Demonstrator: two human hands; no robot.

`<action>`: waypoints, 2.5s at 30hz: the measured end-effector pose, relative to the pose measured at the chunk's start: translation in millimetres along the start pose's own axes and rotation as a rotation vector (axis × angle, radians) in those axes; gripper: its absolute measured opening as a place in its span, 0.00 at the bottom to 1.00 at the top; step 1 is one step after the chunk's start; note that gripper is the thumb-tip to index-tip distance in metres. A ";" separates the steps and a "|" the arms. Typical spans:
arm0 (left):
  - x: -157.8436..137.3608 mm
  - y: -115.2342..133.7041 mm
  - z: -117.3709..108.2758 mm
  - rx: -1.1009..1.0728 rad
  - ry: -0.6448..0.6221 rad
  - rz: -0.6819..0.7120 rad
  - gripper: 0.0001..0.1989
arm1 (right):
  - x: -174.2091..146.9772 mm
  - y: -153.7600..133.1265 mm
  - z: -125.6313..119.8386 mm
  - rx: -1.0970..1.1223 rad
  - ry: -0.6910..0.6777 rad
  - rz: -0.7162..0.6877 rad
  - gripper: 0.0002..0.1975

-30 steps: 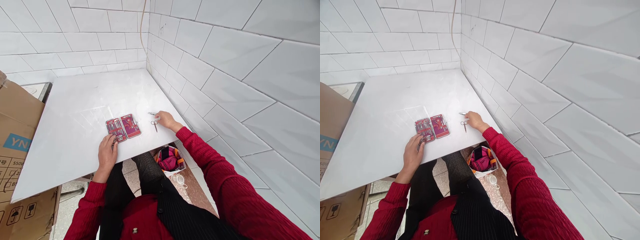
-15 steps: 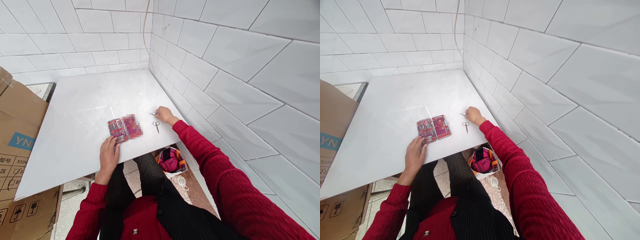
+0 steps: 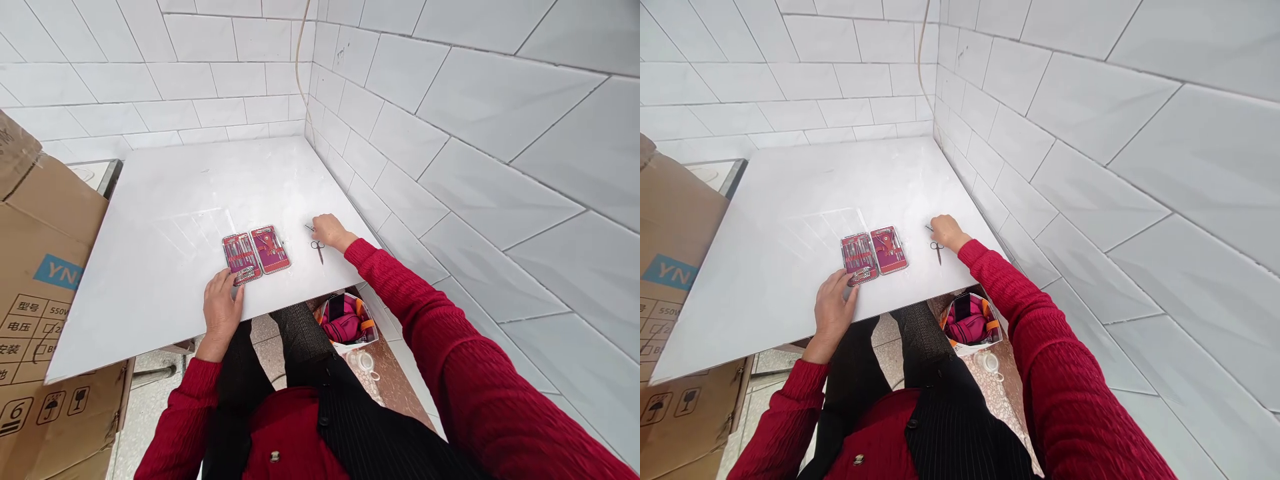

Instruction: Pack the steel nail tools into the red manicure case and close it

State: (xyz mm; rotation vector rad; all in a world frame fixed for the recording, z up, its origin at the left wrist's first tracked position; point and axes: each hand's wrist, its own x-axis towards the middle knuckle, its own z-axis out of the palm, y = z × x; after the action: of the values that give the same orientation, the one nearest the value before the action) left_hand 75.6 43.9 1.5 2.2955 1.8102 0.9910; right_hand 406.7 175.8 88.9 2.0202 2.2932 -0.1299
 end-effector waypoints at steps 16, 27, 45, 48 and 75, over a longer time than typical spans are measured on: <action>-4.1 4.6 -4.6 -0.030 0.001 0.024 0.19 | -48.0 -114.9 -3.4 0.176 -0.033 -0.146 0.09; -6.3 2.9 -5.2 -0.044 0.000 0.044 0.19 | -42.9 -148.0 8.8 0.184 -0.026 -0.027 0.12; -6.5 5.1 -6.4 -0.007 -0.011 0.059 0.19 | -21.4 -157.5 13.0 0.171 0.044 -0.019 0.14; -6.8 4.6 -4.9 0.031 0.015 0.087 0.19 | -19.1 -158.2 12.9 0.165 0.051 -0.043 0.15; -2.9 0.6 -1.8 -0.035 0.013 0.022 0.21 | -62.9 9.8 22.3 0.116 0.007 -0.083 0.21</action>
State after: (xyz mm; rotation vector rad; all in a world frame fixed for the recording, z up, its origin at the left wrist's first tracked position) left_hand 74.9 40.5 1.9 2.2986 1.7615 1.0346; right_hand 424.5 112.5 74.1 1.9793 2.4279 -0.2680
